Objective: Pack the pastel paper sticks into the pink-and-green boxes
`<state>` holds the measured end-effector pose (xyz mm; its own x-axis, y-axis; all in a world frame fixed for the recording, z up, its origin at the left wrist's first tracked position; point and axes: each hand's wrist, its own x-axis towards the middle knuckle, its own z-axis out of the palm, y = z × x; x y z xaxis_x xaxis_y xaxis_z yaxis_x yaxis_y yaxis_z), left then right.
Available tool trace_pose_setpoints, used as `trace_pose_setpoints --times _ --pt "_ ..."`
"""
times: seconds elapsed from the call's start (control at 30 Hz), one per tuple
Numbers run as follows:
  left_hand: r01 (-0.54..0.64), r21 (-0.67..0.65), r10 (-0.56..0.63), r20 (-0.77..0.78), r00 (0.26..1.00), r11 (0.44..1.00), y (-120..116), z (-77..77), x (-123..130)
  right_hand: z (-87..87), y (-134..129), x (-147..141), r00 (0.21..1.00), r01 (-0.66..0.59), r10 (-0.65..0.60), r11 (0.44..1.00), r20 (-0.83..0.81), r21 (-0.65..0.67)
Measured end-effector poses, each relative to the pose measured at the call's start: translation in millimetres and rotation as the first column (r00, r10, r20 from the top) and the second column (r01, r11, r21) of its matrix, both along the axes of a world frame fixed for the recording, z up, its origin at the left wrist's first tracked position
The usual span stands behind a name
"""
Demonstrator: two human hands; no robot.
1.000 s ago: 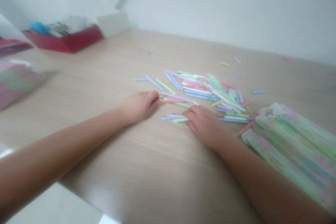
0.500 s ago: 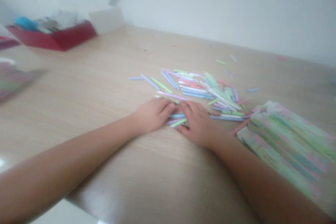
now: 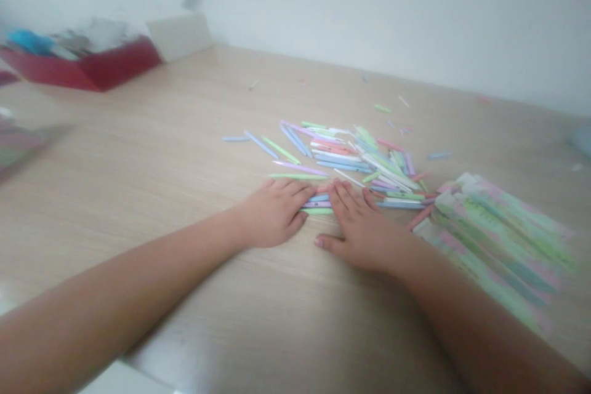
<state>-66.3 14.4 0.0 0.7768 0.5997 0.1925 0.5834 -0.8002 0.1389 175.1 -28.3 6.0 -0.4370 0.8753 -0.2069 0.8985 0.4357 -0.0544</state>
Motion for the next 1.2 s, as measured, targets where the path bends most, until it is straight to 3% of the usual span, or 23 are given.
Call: trace_pose_setpoints --times 0.1,0.23,0.47,0.57,0.67,0.77,0.87,0.93,1.03,1.2 --pt "0.01 -0.036 -0.009 0.024 1.0 0.999 0 -5.3 0 -10.7 0 -5 0.997 0.03 -0.024 0.997 -0.078 0.078" --pt "0.013 -0.042 -0.01 0.065 0.998 0.999 2 -11.2 5 -15.0 1 -11 0.962 -0.014 0.05 0.991 -0.269 0.134" --pt "-0.043 0.101 0.054 -0.109 0.993 0.994 -1 -4.4 13 -15.1 3 -10 0.931 -0.02 0.053 0.995 -0.36 0.094" --pt "-0.071 0.118 0.09 -0.162 0.983 0.99 -7 0.7 20 -6.3 -3 -15 0.889 0.011 0.019 0.998 -0.458 0.063" --pt "-0.104 0.13 0.13 -0.214 0.968 0.986 -14 4.1 27 20.3 -20 -10 0.904 0.073 -0.016 0.991 -0.427 0.116" --pt "-0.118 0.125 0.147 -0.255 0.956 0.985 -21 6.0 32 51.8 -47 21 0.956 0.105 -0.055 0.981 -0.287 0.162" --pt "-0.141 0.111 0.167 -0.285 0.944 0.984 -24 6.5 36 62.5 -80 78 0.968 0.202 -0.165 0.959 -0.19 0.199" --pt "-0.169 0.101 0.192 -0.296 0.936 0.98 -24 5.9 38 52.7 -100 119 0.959 0.276 -0.255 0.938 -0.12 0.21" --pt "-0.192 0.07 0.204 -0.302 0.931 0.979 -21 4.6 39 24.4 -122 167 0.906 0.413 -0.422 0.875 -0.021 0.253" --pt "-0.193 -0.023 0.182 -0.243 0.953 0.981 -13 2.5 36 -6.1 -125 191 0.908 0.39 -0.418 0.87 0.031 0.303"
